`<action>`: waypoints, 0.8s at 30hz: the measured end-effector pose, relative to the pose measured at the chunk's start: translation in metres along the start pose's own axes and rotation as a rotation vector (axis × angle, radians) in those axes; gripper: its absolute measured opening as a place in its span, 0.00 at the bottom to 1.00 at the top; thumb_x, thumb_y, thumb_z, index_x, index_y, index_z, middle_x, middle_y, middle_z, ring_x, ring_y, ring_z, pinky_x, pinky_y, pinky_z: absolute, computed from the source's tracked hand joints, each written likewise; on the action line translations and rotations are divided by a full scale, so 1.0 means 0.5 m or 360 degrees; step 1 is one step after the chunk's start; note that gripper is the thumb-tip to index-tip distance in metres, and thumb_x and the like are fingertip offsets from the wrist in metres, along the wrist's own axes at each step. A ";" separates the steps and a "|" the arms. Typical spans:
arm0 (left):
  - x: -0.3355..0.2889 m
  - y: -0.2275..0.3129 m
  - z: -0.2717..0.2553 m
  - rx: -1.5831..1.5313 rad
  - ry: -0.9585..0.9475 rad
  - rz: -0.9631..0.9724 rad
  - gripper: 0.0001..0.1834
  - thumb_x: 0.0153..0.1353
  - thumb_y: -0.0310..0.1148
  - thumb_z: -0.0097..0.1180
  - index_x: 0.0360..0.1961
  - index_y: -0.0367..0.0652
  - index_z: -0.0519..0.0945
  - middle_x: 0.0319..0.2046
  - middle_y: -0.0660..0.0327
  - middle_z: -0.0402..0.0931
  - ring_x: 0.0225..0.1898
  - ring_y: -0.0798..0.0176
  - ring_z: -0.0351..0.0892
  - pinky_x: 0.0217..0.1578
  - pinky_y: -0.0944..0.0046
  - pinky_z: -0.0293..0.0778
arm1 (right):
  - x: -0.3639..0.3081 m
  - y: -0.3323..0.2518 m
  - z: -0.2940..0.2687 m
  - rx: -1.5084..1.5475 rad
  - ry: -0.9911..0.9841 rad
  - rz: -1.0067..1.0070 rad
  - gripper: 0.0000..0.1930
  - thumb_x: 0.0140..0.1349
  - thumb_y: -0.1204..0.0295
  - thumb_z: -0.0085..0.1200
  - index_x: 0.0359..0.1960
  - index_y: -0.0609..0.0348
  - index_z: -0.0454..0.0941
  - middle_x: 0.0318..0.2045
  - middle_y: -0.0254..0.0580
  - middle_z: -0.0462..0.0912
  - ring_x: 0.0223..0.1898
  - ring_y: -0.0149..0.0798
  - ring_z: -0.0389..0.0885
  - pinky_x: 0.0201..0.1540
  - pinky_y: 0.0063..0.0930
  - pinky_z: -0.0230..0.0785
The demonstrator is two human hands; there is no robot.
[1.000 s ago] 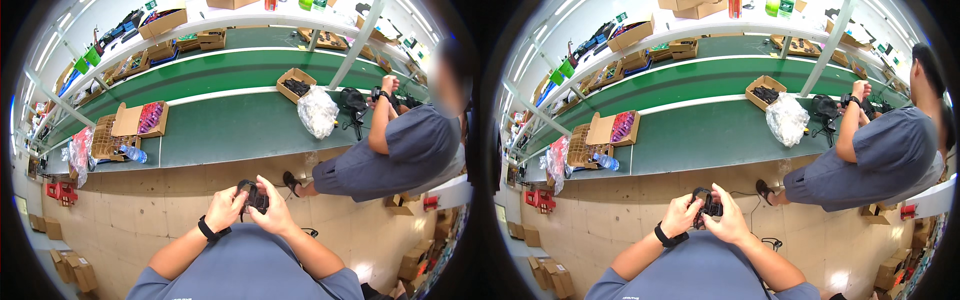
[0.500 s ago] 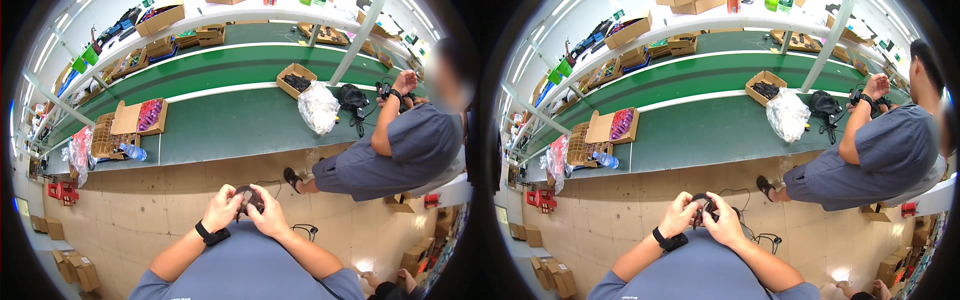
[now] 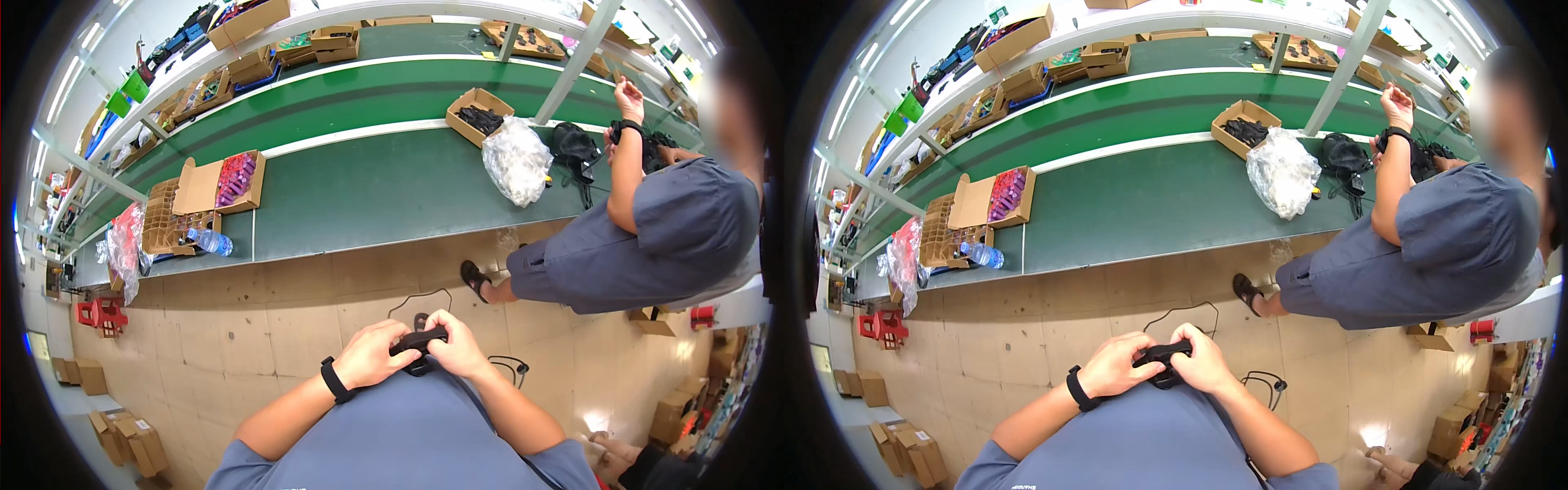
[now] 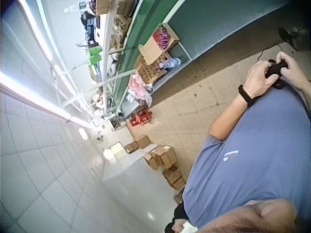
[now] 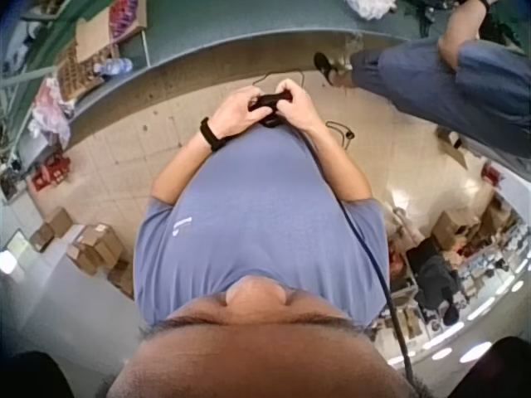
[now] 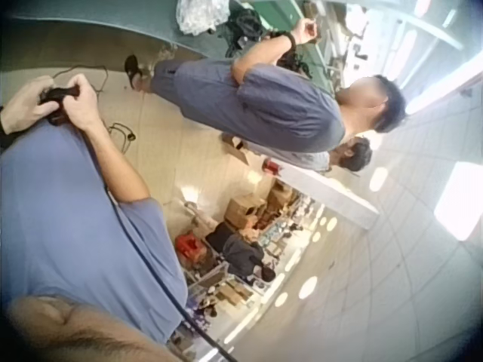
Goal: The person sets up and checks electronic sensors or VR equipment on a factory assembly line by hand.
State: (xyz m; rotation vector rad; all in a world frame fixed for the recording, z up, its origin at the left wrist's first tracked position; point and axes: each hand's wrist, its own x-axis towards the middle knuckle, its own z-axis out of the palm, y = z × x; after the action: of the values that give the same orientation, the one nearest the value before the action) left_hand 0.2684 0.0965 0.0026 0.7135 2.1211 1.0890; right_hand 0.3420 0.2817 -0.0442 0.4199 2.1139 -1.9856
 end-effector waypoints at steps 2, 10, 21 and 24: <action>0.003 0.006 0.005 0.0055 0.0003 0.0036 0.18 0.55 0.41 0.64 0.38 0.37 0.78 0.32 0.54 0.77 0.32 0.52 0.77 0.34 0.56 0.73 | -0.006 -0.013 -0.015 0.0125 -0.0109 0.0029 0.05 0.54 0.75 0.51 0.33 0.59 0.72 0.28 0.28 0.74 0.32 0.25 0.70 0.37 0.24 0.66; 0.011 0.006 0.001 -0.0272 -0.0031 -0.0017 0.18 0.52 0.36 0.68 0.39 0.37 0.79 0.30 0.59 0.76 0.29 0.64 0.74 0.32 0.63 0.72 | -0.023 -0.012 -0.019 0.0210 0.0001 -0.0100 0.06 0.65 0.73 0.50 0.30 0.61 0.75 0.37 0.34 0.76 0.39 0.25 0.71 0.44 0.23 0.65; -0.002 0.024 -0.013 -0.0162 -0.0067 -0.0012 0.13 0.52 0.32 0.67 0.38 0.38 0.81 0.30 0.61 0.76 0.26 0.67 0.71 0.29 0.67 0.70 | -0.048 0.034 0.017 0.1063 0.0230 0.0112 0.05 0.63 0.76 0.49 0.30 0.63 0.75 0.36 0.36 0.75 0.36 0.27 0.71 0.41 0.21 0.64; 0.003 0.022 -0.013 -0.0137 -0.0032 -0.0032 0.12 0.52 0.31 0.66 0.37 0.38 0.81 0.28 0.60 0.76 0.25 0.67 0.72 0.28 0.67 0.70 | -0.048 0.014 0.003 0.0766 0.0135 0.0133 0.06 0.63 0.72 0.52 0.31 0.63 0.76 0.33 0.32 0.77 0.33 0.25 0.72 0.36 0.20 0.66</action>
State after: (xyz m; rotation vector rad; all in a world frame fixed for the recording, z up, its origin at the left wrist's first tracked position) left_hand 0.2643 0.0999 0.0143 0.6581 2.0469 1.1503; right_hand 0.3669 0.2790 -0.0429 0.6668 1.6091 -2.4540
